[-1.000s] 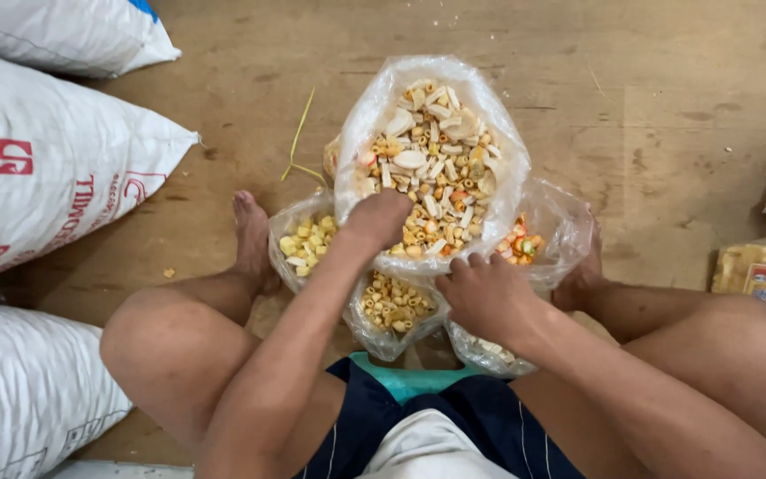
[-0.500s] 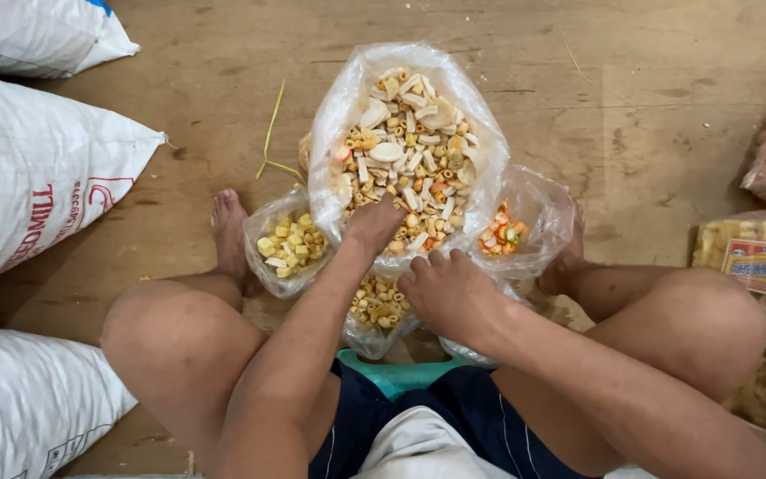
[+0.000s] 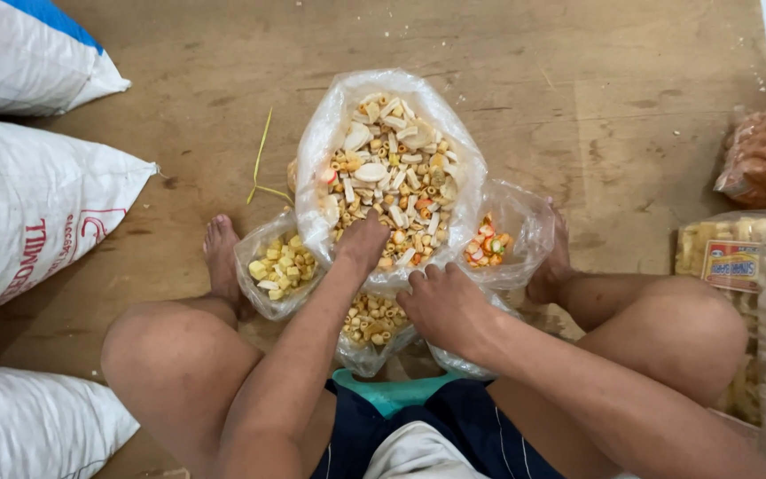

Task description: Sorting various types of crackers from a large bulk bag into smaller individual plastic bags by hand.

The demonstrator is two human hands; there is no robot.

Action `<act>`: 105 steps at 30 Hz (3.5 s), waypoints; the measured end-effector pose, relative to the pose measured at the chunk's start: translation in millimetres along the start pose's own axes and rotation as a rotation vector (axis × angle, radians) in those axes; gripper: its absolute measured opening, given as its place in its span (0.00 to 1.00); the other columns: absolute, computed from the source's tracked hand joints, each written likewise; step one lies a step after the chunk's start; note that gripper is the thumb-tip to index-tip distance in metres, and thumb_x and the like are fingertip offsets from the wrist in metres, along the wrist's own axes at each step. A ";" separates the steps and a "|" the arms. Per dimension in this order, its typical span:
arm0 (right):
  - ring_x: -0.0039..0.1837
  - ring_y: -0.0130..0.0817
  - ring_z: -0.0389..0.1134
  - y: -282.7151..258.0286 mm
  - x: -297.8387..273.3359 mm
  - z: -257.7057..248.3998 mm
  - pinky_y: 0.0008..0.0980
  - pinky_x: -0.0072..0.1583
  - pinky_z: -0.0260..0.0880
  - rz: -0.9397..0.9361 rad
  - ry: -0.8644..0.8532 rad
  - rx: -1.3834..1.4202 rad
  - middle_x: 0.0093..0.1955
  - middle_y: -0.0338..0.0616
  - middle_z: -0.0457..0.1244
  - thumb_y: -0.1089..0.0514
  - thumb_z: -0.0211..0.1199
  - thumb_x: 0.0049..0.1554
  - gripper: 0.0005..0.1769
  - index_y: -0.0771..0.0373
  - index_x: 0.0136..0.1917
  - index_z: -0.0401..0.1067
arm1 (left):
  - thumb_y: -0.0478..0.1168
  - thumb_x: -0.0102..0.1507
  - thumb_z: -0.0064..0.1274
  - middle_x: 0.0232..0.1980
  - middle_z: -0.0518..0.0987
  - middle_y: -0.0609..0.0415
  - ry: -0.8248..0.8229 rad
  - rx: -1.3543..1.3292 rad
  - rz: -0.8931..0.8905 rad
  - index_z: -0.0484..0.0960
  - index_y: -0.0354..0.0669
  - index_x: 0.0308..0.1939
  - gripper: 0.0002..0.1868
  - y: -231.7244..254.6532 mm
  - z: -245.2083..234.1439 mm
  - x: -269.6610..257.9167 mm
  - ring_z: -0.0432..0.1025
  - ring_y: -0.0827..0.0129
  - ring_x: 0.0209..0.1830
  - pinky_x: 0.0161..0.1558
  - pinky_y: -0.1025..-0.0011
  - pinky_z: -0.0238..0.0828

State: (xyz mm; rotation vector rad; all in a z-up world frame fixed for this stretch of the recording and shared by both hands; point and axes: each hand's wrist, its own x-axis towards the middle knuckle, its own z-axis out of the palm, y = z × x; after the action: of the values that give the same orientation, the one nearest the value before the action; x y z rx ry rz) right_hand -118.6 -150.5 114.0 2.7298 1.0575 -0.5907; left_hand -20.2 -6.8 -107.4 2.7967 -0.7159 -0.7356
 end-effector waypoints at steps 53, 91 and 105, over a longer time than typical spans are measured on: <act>0.47 0.58 0.74 48.9 -4.7 -85.0 0.49 0.47 0.78 0.158 0.485 0.623 0.50 0.55 0.64 0.62 0.63 0.54 0.07 0.62 0.47 0.70 | 0.37 0.53 0.70 0.36 0.75 0.50 0.401 -1.564 -0.176 0.80 0.39 0.38 0.15 73.3 -214.3 -143.7 0.78 0.68 0.33 0.37 0.69 0.80; 0.57 0.49 0.72 55.7 -22.9 -62.2 0.41 0.56 0.76 0.082 0.533 0.550 0.57 0.49 0.63 0.60 0.62 0.56 0.08 0.60 0.50 0.74 | 0.24 0.62 0.48 0.46 0.79 0.37 0.343 -2.247 -0.448 0.78 0.24 0.60 0.21 104.5 -191.9 -149.8 0.78 0.56 0.47 0.58 0.61 0.79; 0.58 0.45 0.72 63.7 -21.0 -58.3 0.40 0.58 0.75 0.091 0.627 0.558 0.57 0.45 0.65 0.62 0.64 0.54 0.13 0.55 0.54 0.76 | 0.40 0.67 0.56 0.47 0.83 0.37 0.280 -2.103 -0.315 0.78 0.31 0.55 0.17 106.5 -193.9 -145.2 0.82 0.52 0.41 0.46 0.54 0.84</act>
State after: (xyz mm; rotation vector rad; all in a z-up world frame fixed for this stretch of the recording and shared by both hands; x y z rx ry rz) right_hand -72.1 -194.0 175.9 3.5692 0.9689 0.0202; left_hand -77.8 -22.2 150.4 0.9228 0.4806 -0.4803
